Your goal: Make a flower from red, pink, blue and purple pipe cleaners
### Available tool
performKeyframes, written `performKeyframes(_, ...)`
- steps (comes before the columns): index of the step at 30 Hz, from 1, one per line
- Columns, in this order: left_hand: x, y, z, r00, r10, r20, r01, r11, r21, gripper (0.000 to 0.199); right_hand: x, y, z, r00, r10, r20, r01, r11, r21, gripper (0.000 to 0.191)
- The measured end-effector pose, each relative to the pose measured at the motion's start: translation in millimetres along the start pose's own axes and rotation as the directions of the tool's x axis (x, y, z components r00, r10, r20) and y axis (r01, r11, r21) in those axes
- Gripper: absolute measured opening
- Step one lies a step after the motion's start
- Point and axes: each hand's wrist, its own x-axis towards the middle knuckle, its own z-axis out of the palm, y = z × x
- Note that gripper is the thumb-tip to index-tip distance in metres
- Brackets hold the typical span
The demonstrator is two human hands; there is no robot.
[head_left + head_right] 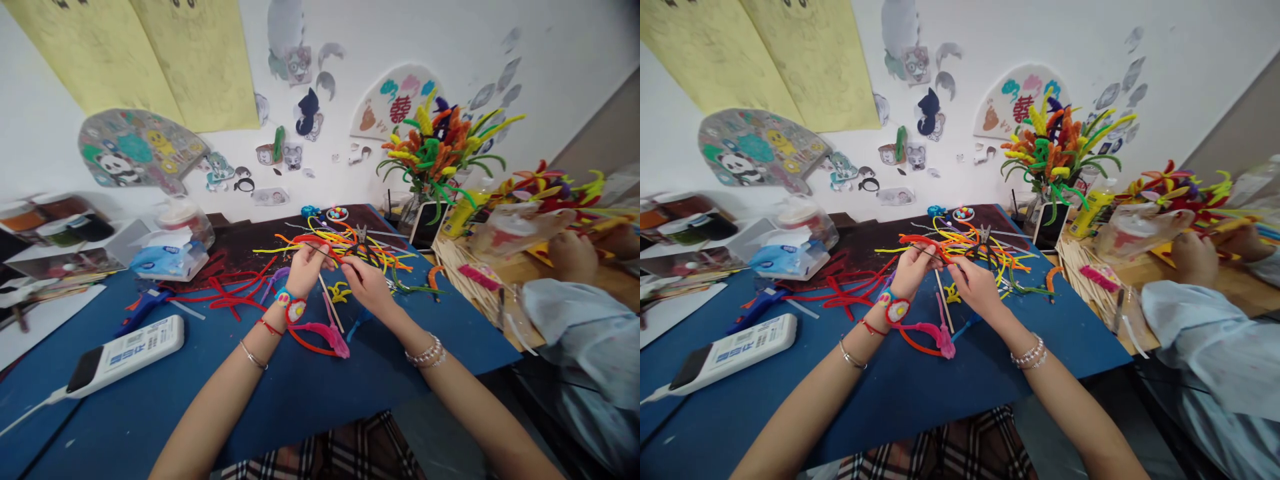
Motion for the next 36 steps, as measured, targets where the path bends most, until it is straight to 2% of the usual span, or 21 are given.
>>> performKeyframes(5,2.8,-1.5,-5.6,0.997,0.015,-0.082,-0.017,1.000,-0.024,0.024,0.5,0.7,0.6,0.999,0.013,0.036,-0.013,1.000,-0.006,0.027)
performKeyframes(9,-0.4,-13.2,-0.2,0.988,0.074,-0.133,-0.071,0.997,0.028,0.026,-0.9,-1.7,1.0,0.996,-0.004,0.092,0.004,1.000,0.005,0.026)
performKeyframes(16,-8.7,-24.8,8.3,0.981,0.165,-0.105,-0.138,0.964,0.226,0.023,-2.0,0.5,2.1,0.994,-0.028,0.101,0.028,1.000,0.001,0.027)
performKeyframes(19,-13.2,-26.9,11.7,0.978,0.193,-0.082,-0.156,0.930,0.332,0.021,-2.5,1.4,4.6,0.993,-0.049,0.106,0.051,0.999,-0.014,0.022)
performKeyframes(22,-21.5,-24.4,13.9,0.985,0.172,-0.027,-0.139,0.869,0.475,0.022,-3.1,0.8,5.3,0.992,-0.066,0.112,0.070,0.997,-0.031,0.020)
performKeyframes(24,-30.2,-15.5,7.7,0.989,0.145,0.010,-0.122,0.795,0.594,0.023,-3.1,0.6,4.1,0.991,-0.068,0.115,0.073,0.996,-0.044,0.022)
performKeyframes(26,-41.2,-0.2,-10.1,0.994,0.102,0.037,-0.097,0.678,0.728,0.022,-2.6,0.8,2.0,0.992,-0.060,0.112,0.067,0.996,-0.058,0.023)
performKeyframes(27,-47.1,9.2,-24.1,0.997,0.079,0.025,-0.068,0.604,0.794,0.028,-2.2,0.9,0.7,0.993,-0.054,0.108,0.061,0.996,-0.063,0.024)
performKeyframes(28,-52.9,19.0,-41.1,0.998,0.063,-0.019,-0.016,0.518,0.855,0.037,-1.8,0.9,-0.6,0.994,-0.046,0.104,0.053,0.996,-0.068,0.024)
performKeyframes(30,-63.9,38.7,-82.7,0.974,0.085,-0.209,0.172,0.320,0.932,0.041,-1.1,0.5,-2.9,0.995,-0.032,0.094,0.039,0.997,-0.072,0.025)
performKeyframes(31,-68.8,47.9,-105.7,0.937,0.122,-0.326,0.295,0.221,0.930,0.040,-0.9,0.0,-3.8,0.996,-0.025,0.090,0.032,0.997,-0.074,0.025)
performKeyframes(33,-77.1,64.0,-151.8,0.821,0.211,-0.531,0.530,0.066,0.846,0.046,-1.1,-1.2,-4.8,0.996,-0.016,0.082,0.023,0.997,-0.079,0.026)
performKeyframes(35,-83.3,75.7,-192.1,0.692,0.261,-0.674,0.703,-0.030,0.710,0.052,-1.9,-2.6,-4.2,0.997,-0.014,0.082,0.021,0.996,-0.088,0.025)
performKeyframes(36,-85.6,79.4,-208.2,0.646,0.262,-0.717,0.753,-0.064,0.655,0.055,-2.5,-3.1,-3.5,0.996,-0.015,0.085,0.023,0.995,-0.093,0.025)
